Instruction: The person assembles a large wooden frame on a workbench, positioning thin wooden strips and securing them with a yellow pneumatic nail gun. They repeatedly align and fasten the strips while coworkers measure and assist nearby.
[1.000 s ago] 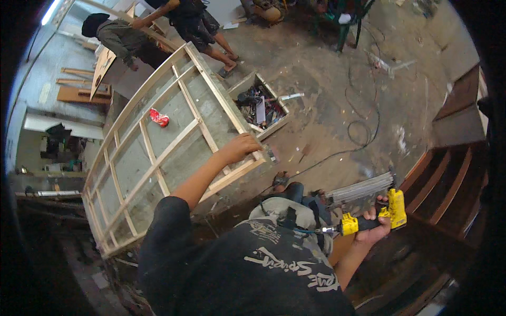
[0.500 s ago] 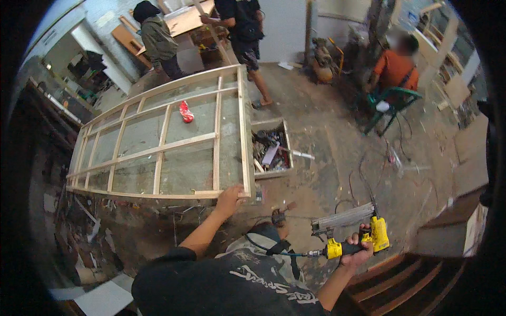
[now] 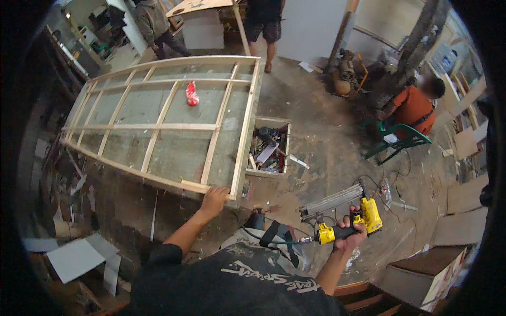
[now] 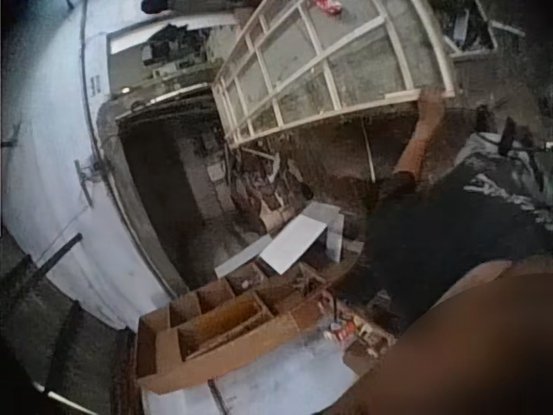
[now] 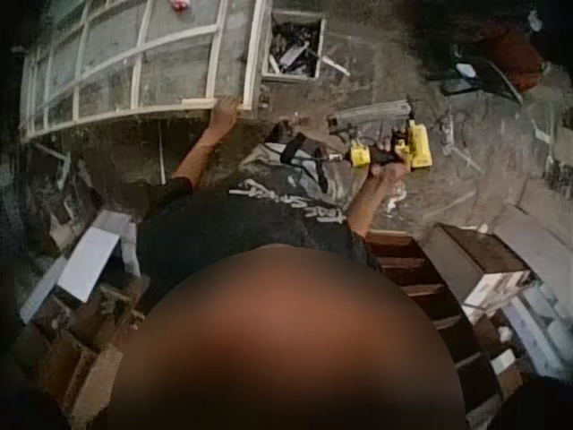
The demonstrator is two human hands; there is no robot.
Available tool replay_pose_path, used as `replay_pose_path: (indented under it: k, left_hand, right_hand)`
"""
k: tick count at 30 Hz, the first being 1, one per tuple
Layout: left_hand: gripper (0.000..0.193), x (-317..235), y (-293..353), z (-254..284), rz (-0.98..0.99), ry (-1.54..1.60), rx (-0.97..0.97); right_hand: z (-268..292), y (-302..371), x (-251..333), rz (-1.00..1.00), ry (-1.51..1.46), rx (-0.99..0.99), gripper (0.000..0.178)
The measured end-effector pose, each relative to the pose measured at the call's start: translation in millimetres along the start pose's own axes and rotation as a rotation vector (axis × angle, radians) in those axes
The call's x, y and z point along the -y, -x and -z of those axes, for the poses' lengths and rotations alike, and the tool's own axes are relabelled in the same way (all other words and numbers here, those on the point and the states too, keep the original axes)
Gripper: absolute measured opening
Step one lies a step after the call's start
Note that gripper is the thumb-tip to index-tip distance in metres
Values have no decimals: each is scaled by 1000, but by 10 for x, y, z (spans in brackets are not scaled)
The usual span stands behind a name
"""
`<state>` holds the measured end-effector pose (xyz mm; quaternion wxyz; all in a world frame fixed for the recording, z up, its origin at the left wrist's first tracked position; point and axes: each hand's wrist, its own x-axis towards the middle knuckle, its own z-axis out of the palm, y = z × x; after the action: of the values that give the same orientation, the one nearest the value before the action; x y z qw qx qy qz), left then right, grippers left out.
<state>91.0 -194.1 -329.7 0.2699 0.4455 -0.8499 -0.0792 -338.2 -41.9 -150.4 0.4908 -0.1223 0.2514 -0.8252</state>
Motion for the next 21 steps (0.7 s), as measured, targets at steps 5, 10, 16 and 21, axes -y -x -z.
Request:
replay_pose_path:
  k: [5,10,16,21]
  left_hand:
    - [37,46,147,-147,-22,-11,18]
    - [41,274,573,-400,-82,-89,13]
    - [37,250,449,-586,-83,-306,-81]
    - [38,78,244,-456,-53,-224,-144]
  right_hand:
    - [138,-177,80,-37,28,87,57]
    - [601,-166,344,-13,126,101,58]
    - [931,-1000,1031,-47,249,187,62]
    - [750,-1552,1334,-53,278,111,63]
